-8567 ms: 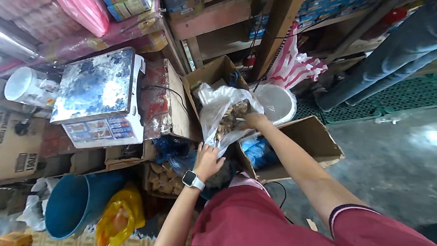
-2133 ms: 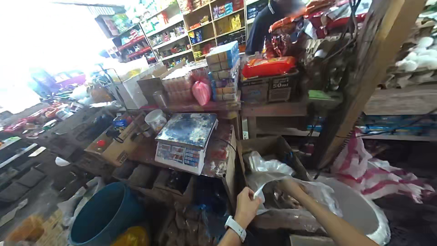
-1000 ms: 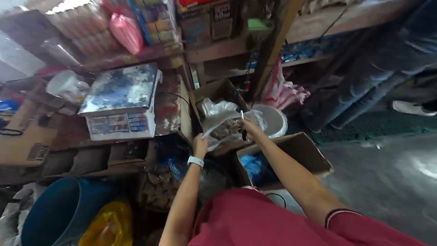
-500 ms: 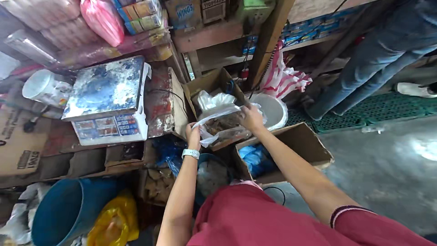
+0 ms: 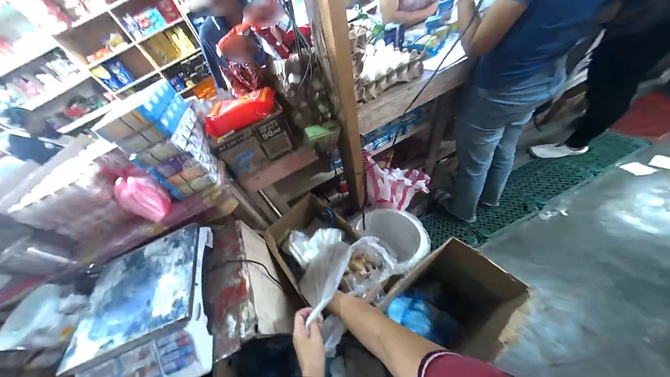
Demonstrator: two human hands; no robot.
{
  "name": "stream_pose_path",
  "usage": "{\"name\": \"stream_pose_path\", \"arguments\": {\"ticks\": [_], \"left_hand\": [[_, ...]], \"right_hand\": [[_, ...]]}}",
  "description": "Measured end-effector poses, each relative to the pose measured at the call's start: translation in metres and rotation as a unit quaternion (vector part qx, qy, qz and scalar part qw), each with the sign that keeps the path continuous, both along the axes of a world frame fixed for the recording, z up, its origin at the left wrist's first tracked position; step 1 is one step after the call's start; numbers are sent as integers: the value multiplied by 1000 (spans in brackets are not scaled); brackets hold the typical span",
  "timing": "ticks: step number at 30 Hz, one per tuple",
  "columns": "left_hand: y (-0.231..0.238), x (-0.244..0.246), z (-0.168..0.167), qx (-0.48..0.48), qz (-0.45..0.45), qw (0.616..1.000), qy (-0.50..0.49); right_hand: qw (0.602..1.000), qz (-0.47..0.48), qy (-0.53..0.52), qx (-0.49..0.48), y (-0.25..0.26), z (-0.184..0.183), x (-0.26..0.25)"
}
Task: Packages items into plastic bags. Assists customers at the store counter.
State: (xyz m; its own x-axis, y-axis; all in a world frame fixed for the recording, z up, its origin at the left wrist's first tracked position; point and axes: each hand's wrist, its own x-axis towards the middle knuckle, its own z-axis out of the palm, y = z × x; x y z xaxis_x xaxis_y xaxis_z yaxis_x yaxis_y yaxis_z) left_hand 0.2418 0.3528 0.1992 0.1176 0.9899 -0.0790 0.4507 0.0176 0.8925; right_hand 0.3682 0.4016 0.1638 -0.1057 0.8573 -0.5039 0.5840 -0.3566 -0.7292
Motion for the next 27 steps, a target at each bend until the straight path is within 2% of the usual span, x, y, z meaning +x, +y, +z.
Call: {"name": "stream_pose_path", "arguments": {"ticks": [3,6,9,12,14,16,18,19,24,27], "left_hand": [[-2,-5,3,6,-19,1000,-4],[-4,-5,2,14,-25,1000,-6],[-10,-1,2,29,-37,999,9],[-13,1,5,48,-45,998,3],[-16,2,11,66,-52,996,-4],[-20,5,20,78,-62,995,-17],[-24,10,26,75,-68,994,-40],[-25,11,27,65,-64,994,-58],[-10,7,8,-73,58,980,-178],[2,-2,-4,-103,83,980,-151]], "right_hand": [[999,-25,24,-32,-9,0,-1],[994,-70,83,16,-14,-56,-13],[989,-97,108,4,-15,-84,-18],[997,-52,19,46,-14,-57,-16],[995,29,-67,62,-9,-60,-14],[988,103,-111,38,-10,-36,-4],[989,94,-97,56,-19,-1,9],[990,69,-90,77,-22,4,13],[972,56,-154,168,-4,-48,31],[970,71,-165,166,-3,-47,35]]}}
